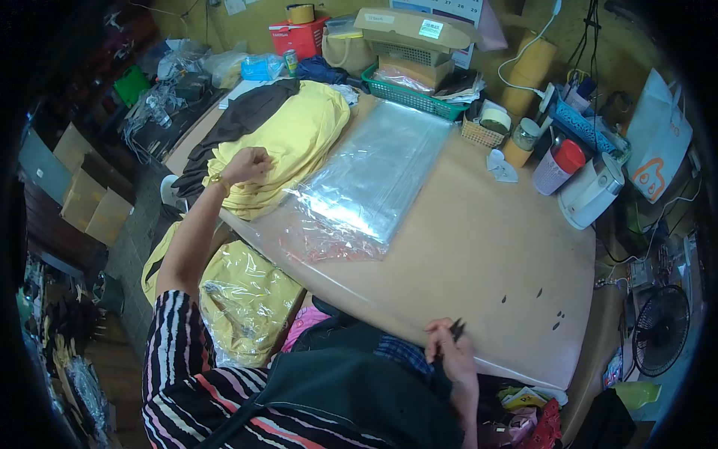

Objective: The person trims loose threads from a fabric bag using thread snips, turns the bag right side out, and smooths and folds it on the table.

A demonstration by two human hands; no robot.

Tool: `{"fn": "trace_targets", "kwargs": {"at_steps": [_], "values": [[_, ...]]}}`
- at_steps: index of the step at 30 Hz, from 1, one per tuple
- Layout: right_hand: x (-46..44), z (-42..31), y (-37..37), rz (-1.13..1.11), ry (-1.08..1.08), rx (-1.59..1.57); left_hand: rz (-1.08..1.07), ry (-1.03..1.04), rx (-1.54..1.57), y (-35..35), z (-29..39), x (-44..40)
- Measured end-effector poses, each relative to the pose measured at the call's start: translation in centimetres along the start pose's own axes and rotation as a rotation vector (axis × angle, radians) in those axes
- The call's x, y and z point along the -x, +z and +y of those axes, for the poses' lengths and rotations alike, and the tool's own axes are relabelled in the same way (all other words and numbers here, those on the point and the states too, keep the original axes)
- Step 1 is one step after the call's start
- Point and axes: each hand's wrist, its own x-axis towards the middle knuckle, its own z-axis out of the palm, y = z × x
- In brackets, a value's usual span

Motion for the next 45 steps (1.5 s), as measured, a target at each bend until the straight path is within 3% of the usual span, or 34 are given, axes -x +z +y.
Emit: {"fn": "trace_targets", "kwargs": {"at_steps": [1, 2, 4, 5, 7, 9, 10, 11, 12, 14, 16, 17, 18, 19, 20, 21, 23, 26, 29, 31, 32, 34, 36, 38, 40, 41, 42, 43, 45], "values": [[0.1, 0.1, 0.5, 0.001, -0.006, -0.002, -0.036, -0.049, -0.055, 0.0, 0.0, -0.8], [0.2, 0.3, 0.8, -0.085, 0.025, 0.194, -0.035, -0.043, -0.056, 0.0, -0.2, -1.4], [0.5, 0.9, 1.3, -0.204, 0.012, 0.406, 0.210, 0.059, -0.302, 0.0, -1.5, -2.9], [0.8, 1.1, 1.1, -0.194, 0.012, 0.400, 0.501, 0.185, -0.200, 0.0, -3.0, -4.0], [1.2, 0.9, 0.5, -0.175, -0.042, 0.460, 0.677, -0.059, 0.074, -3.0, -0.3, -5.3], [1.6, -1.0, 0.3, -0.123, -0.058, 0.435, 0.542, -0.036, 0.192, -5.2, 6.4, -4.7], [1.9, -2.6, 0.5, -0.062, -0.173, 0.461, 0.532, 0.181, 0.115, -4.6, 9.7, -4.4], [2.3, -4.4, 0.8, 0.000, -0.289, 0.489, 0.398, 0.174, 0.128, -3.5, 13.8, -3.7], [2.7, -6.2, 1.6, 0.015, -0.289, 0.485, 0.306, 0.331, 0.269, -1.5, 17.2, -3.0], [3.4, -9.4, 3.9, 0.023, -0.660, 0.283, 0.097, 0.556, 0.231, 4.0, 24.1, 0.3], [3.0, -10.7, 5.2, 0.017, -0.703, 0.322, -0.230, 0.501, 0.188, 6.9, 32.6, 6.9], [2.7, -11.1, 5.4, -0.003, -0.744, 0.364, -0.334, 0.509, 0.332, 9.2, 33.8, 8.9], [1.7, -11.1, 5.1, 0.013, -0.740, 0.363, -0.337, 0.585, 0.316, 11.5, 34.2, 10.2], [0.2, -10.3, 4.5, 0.168, -0.770, 0.681, -0.342, 0.664, 0.301, 13.7, 33.9, 11.1], [-1.0, -8.9, 3.7, 0.326, -0.773, 1.000, -0.144, 0.782, 0.140, 15.4, 32.9, 11.8], [-1.5, -6.9, 2.2, 0.346, -0.754, 1.000, 0.058, 0.890, -0.015, 16.9, 31.5, 12.4], [-1.4, -2.8, -2.6, 0.432, -0.464, 1.581, -0.121, 0.718, -0.221, 18.3, 27.7, 13.4], [0.5, -2.1, -6.7, 0.284, -0.401, 1.469, -0.305, 0.619, -0.163, 16.7, 24.1, 15.4], [2.3, -3.4, -7.9, 0.136, -0.406, 1.364, -0.487, 0.692, -0.103, 11.6, 25.4, 16.9], [2.8, -5.3, -8.0, 0.025, -0.212, 1.167, -0.866, 0.406, -0.179, 7.8, 27.8, 15.7], [2.4, -6.5, -7.6, 0.077, -0.242, 1.183, -0.870, 0.406, -0.179, 7.9, 27.7, 15.0], [0.7, -9.6, -6.4, 0.153, -0.207, 1.125, -0.310, 0.418, -0.061, 9.0, 27.1, 13.5], [-2.5, -12.0, -5.7, 0.260, -0.210, 1.072, -0.050, 0.460, 0.118, 10.9, 27.6, 10.9], [-6.8, -12.5, -6.3, 0.356, -0.330, 1.086, 0.049, 0.623, 0.323, 13.9, 28.9, 9.0], [-11.1, -9.5, -7.7, 0.423, -0.417, 1.089, -0.103, 0.496, 0.439, 16.3, 31.1, 8.9], [-12.6, -7.9, -8.0, 0.509, -0.439, 1.117, 0.099, 0.688, 0.375, 19.9, 30.5, 8.2], [-13.5, -6.4, -8.0, 0.595, -0.455, 1.143, 0.053, 0.675, 0.157, 21.0, 29.7, 8.0], [-13.6, -5.1, -8.1, 0.599, -0.436, 1.137, 0.000, 0.658, -0.057, 20.9, 30.0, 8.3], [-13.3, -3.1, -8.5, 0.580, -0.534, 1.201, 0.032, 0.422, -0.110, 18.4, 30.0, 7.2]]}}
